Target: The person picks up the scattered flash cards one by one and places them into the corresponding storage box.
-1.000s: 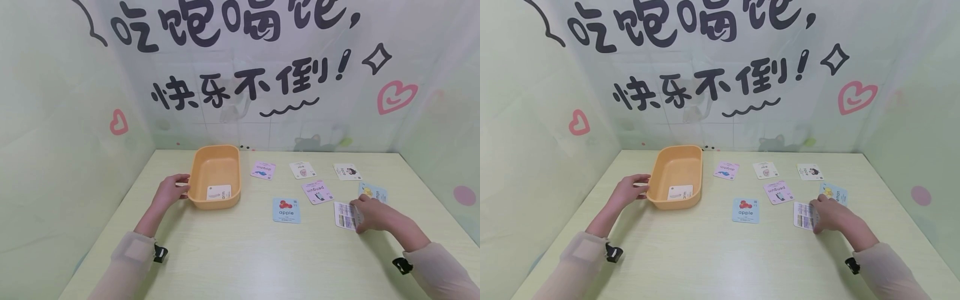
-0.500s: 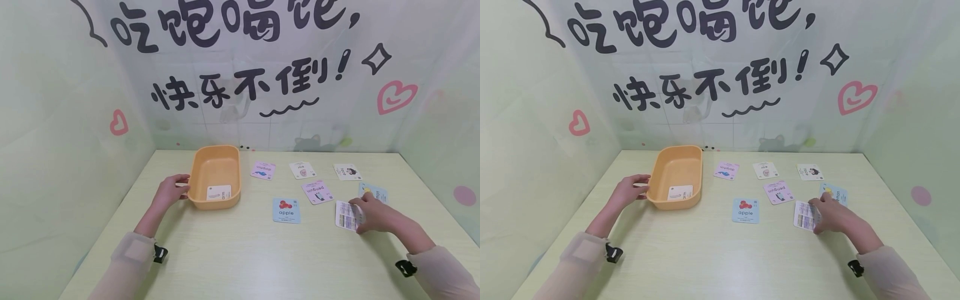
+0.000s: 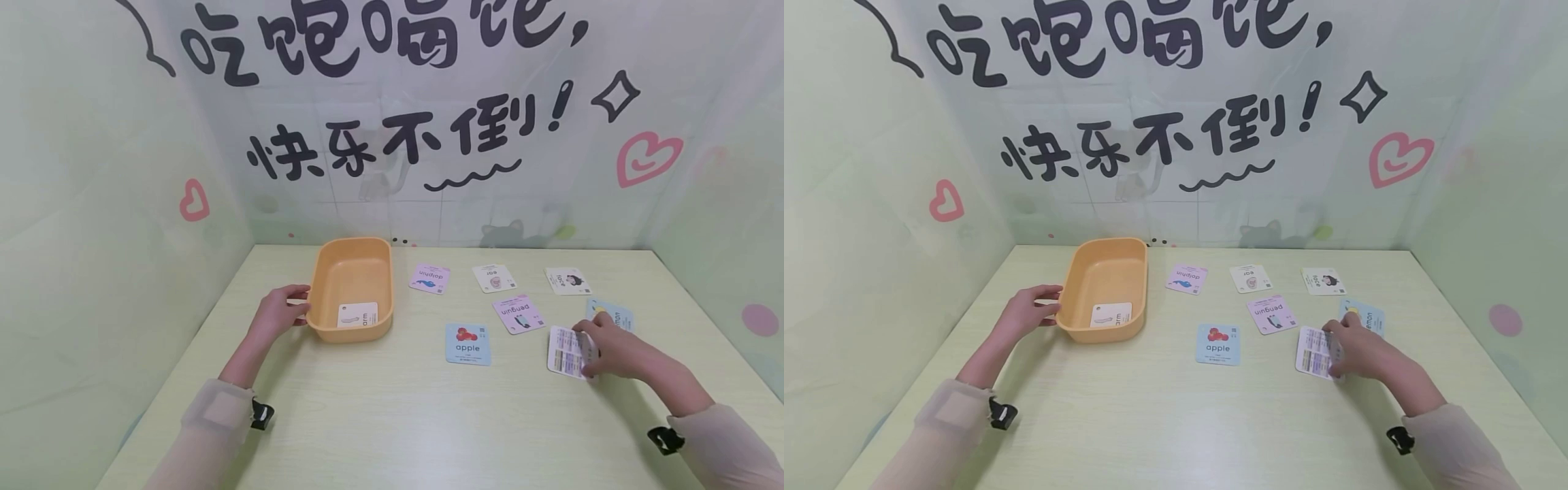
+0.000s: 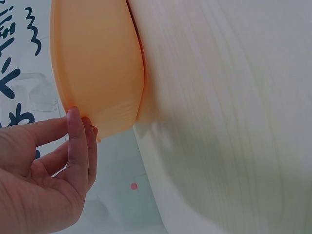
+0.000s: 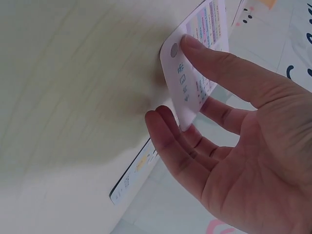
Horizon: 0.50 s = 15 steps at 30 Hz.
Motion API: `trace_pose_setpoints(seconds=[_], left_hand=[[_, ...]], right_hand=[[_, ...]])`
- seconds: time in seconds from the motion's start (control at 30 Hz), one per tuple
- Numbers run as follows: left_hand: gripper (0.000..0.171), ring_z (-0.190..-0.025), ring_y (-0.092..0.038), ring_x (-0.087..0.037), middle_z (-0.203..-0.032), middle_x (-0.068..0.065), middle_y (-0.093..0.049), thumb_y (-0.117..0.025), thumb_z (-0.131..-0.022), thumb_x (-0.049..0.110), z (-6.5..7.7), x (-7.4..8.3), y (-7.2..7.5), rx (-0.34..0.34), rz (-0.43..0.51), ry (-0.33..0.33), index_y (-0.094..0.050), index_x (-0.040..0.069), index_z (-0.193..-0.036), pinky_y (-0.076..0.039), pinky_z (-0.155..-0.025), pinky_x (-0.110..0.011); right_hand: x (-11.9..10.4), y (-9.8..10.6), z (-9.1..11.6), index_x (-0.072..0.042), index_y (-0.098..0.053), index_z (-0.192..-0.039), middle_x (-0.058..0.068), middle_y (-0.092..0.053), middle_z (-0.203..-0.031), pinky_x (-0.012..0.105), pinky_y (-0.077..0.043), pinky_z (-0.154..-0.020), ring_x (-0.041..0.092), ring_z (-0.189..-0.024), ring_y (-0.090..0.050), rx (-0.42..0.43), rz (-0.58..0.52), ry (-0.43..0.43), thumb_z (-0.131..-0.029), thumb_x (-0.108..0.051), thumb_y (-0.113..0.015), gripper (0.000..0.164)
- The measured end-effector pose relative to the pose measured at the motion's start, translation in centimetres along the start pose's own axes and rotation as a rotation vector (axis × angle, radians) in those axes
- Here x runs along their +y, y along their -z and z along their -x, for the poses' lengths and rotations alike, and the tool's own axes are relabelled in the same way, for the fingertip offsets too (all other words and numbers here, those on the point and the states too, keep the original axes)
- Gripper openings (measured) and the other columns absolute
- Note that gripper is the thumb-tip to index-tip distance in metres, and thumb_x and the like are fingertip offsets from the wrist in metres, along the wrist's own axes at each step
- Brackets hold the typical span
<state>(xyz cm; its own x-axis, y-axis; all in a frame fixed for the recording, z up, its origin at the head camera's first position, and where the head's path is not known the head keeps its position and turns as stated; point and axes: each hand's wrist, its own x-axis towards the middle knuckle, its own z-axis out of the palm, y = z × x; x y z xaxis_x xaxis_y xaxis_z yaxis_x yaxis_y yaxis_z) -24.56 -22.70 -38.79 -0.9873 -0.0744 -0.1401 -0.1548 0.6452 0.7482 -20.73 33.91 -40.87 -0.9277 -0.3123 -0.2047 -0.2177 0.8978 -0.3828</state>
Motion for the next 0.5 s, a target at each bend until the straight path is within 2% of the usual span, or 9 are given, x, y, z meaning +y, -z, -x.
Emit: trace_pose_setpoints(seconds=[0.1, 0.33, 0.5], left_hand=[[0.049, -0.114, -0.064, -0.038, -0.139, -0.028, -0.054, -0.058, -0.098, 0.002, 0.02, 0.05, 0.0, -0.002, 0.0, 0.006, -0.045, -0.004, -0.145, -0.065, -0.075, -0.026], [0.05, -0.114, -0.064, -0.038, -0.139, -0.028, -0.053, -0.058, -0.098, 0.003, 0.05, 0.17, -0.03, -0.003, 0.002, 0.018, -0.045, -0.004, -0.145, -0.065, -0.075, -0.026], [0.049, -0.114, -0.064, -0.039, -0.138, -0.029, -0.054, -0.057, -0.097, 0.002, 0.05, 0.12, 0.02, -0.002, 0.009, 0.004, -0.045, -0.005, -0.145, -0.065, -0.075, -0.026]], right_hand=[[0.04, 0.06, -0.14, 0.007, -0.053, -0.128, 0.029, -0.047, -0.112, 0.03, -0.049, -0.065, 0.027, -0.084, -0.052, 0.003, 0.009, 0.012, -0.072, -0.013, -0.085, 0.068], [0.41, 0.07, -0.6, 0.008, -0.056, -0.124, 0.025, -0.064, -0.11, 0.041, -0.055, -0.075, 0.027, -0.089, -0.057, 0.015, 0.053, 0.056, -0.077, -0.005, -0.079, 0.054], [0.71, 0.16, -0.72, 0.007, -0.056, -0.123, 0.017, -0.066, -0.101, 0.031, -0.048, -0.066, 0.023, -0.083, -0.053, 0.012, 0.012, 0.046, -0.081, 0.0, -0.073, 0.046]])
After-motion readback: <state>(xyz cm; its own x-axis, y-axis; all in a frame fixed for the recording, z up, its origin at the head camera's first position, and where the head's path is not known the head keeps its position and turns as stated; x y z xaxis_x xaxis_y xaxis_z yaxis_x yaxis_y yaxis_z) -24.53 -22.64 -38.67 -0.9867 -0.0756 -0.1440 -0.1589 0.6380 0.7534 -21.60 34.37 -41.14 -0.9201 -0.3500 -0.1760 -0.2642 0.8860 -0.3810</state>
